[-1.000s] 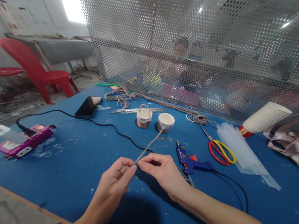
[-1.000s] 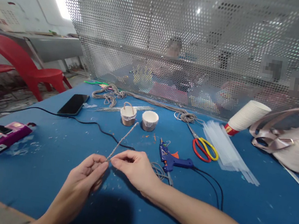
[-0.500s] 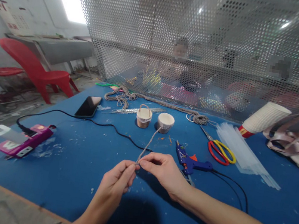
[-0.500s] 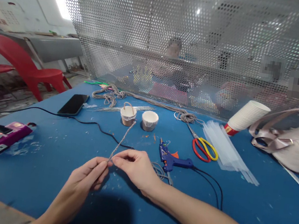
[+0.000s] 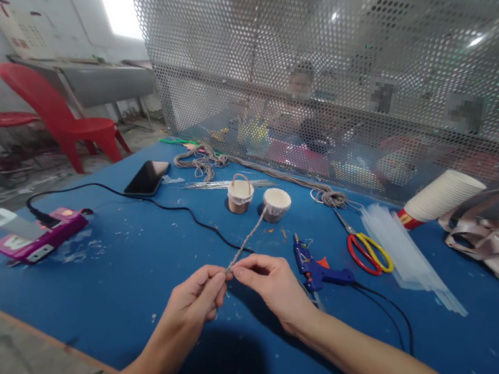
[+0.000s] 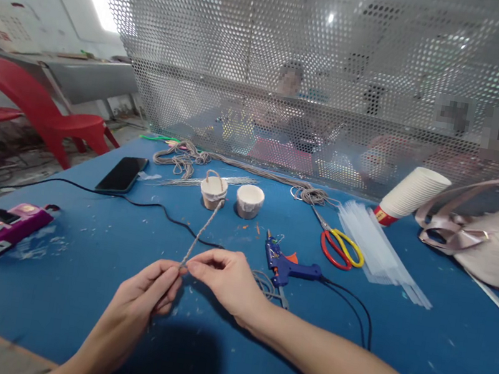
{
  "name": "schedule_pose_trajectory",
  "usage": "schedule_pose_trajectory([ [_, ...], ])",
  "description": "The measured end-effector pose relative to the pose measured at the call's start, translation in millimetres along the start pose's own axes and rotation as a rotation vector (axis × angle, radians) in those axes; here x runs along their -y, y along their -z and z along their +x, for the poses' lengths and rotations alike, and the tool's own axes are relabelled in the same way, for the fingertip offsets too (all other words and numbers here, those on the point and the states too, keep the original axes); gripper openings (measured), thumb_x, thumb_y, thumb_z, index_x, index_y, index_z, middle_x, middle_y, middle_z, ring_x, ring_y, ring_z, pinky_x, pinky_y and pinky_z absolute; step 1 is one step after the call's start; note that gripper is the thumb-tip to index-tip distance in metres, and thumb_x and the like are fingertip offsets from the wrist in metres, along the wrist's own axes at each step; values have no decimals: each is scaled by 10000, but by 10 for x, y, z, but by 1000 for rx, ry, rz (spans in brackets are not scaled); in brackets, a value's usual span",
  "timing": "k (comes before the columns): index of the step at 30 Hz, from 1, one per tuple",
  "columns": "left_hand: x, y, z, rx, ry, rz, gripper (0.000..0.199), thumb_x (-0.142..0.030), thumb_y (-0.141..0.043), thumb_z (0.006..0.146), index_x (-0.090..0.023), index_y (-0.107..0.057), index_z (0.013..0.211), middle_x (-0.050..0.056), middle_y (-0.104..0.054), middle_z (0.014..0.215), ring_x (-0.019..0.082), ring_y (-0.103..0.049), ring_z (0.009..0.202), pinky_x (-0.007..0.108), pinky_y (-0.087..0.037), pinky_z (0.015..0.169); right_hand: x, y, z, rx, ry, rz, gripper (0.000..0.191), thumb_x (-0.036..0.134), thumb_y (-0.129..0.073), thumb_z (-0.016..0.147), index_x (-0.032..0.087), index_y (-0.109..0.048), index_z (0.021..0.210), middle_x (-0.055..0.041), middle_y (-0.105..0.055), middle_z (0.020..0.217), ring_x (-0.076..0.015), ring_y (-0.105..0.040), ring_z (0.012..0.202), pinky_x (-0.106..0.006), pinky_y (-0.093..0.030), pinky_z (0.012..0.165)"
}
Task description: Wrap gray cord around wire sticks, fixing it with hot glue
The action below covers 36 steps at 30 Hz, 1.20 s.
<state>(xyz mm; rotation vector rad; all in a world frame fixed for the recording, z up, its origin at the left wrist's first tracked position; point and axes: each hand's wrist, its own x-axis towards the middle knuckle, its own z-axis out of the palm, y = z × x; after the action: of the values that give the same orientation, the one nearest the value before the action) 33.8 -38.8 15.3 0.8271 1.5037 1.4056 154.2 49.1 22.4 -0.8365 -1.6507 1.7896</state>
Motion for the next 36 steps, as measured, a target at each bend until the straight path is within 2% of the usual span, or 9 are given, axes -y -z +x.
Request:
schedule_pose_trajectory([
  [4, -22, -16, 7, -52, 7, 13, 238, -402, -635, 698, -187, -558, 764, -86, -427, 482, 80, -354, 431, 198, -269, 414, 6, -3, 2, -13, -5, 1, 191, 352, -673, 708, 171, -713, 754, -29, -691, 794, -164, -592, 771, -296, -447, 754],
  [10, 36, -2, 26, -21, -38, 6, 250, -410, -560, 779, -175, -544, 695, -63, -448, 525, 68, -336, 434, 202, -273, 417, 10, -6, -1, -11, -8, -37, 185, 337, -659, 719, 162, -710, 749, -25, -684, 755, -154, -582, 738, -292, -434, 737],
  [16, 41, 17, 13, -15, -43, 27, 260, -405, -537, 803, -167, -573, 705, -39, -484, 574, 83, -387, 487, 213, -308, 454, 4, -4, 5, -5, -2, -14, 172, 323, -657, 721, 162, -710, 750, -23, -688, 755, -152, -585, 741, -291, -436, 743],
  [23, -13, 7, 13, -71, 5, 38, 243, -396, -640, 692, -183, -558, 776, -71, -455, 516, 90, -389, 456, 207, -308, 438, -3, -7, 0, -21, -14, -29, 173, 327, -662, 713, 164, -707, 749, -25, -687, 770, -155, -585, 743, -293, -443, 736],
  [26, -4, -1, 15, -73, -8, 48, 237, -410, -613, 713, -184, -550, 742, -76, -436, 500, 82, -365, 444, 202, -289, 429, -12, -12, -2, -14, -6, -22, 165, 320, -660, 715, 167, -708, 753, -25, -689, 773, -155, -588, 748, -293, -445, 741],
  [31, 14, -17, 19, -61, -1, -31, 254, -423, -611, 712, -175, -564, 734, -66, -447, 528, 71, -343, 426, 207, -270, 410, -20, -16, -10, -5, -3, -37, 169, 324, -653, 722, 169, -707, 760, -23, -691, 774, -158, -590, 751, -293, -449, 742],
  [36, 2, -11, 26, -115, -32, -112, 239, -375, -643, 688, -162, -591, 786, -62, -451, 546, 77, -378, 460, 207, -289, 432, 27, -16, -50, 11, 1, -128, 173, 312, -628, 744, 165, -712, 780, -20, -688, 762, -159, -586, 742, -282, -450, 722],
])
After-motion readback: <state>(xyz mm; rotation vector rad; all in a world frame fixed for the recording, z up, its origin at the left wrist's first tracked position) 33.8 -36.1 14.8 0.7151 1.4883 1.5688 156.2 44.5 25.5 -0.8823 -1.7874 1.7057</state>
